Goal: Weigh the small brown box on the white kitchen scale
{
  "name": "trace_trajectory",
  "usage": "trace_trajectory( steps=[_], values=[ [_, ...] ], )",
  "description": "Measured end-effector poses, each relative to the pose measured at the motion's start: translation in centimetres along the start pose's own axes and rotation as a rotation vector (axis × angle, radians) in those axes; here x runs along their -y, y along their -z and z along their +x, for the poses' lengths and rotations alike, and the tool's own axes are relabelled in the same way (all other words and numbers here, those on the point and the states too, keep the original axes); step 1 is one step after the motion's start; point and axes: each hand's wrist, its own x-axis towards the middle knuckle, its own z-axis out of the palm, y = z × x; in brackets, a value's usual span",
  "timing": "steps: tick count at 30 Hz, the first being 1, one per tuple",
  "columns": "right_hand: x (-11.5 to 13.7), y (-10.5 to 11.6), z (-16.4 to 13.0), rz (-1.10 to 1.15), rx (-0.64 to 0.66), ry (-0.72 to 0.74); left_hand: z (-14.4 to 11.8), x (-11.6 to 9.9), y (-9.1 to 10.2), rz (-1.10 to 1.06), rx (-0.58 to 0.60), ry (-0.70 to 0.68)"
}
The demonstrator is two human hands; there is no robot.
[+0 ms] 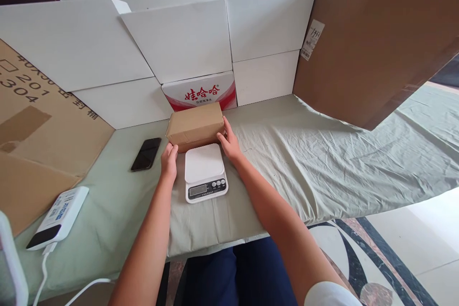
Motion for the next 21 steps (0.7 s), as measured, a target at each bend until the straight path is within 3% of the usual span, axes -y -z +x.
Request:
trace_trajectory(
  steps=[7,15,21],
  values=[
    [2.2,0.8,-2.9,-0.048,-0.025,0.144,-4.1,-3.1,-0.5,-0.034,0.011,-0.168],
    [4.1,3.5,-10.0,-0.150,0.051,0.148,-13.2,-2.6,2.4,0.025,-0.062,-0.096],
    [4.4,3.4,-10.6,-0.153,0.080,0.140,-14.1,-2.0,2.8,0.035,-0.091,-0.071]
  ],
)
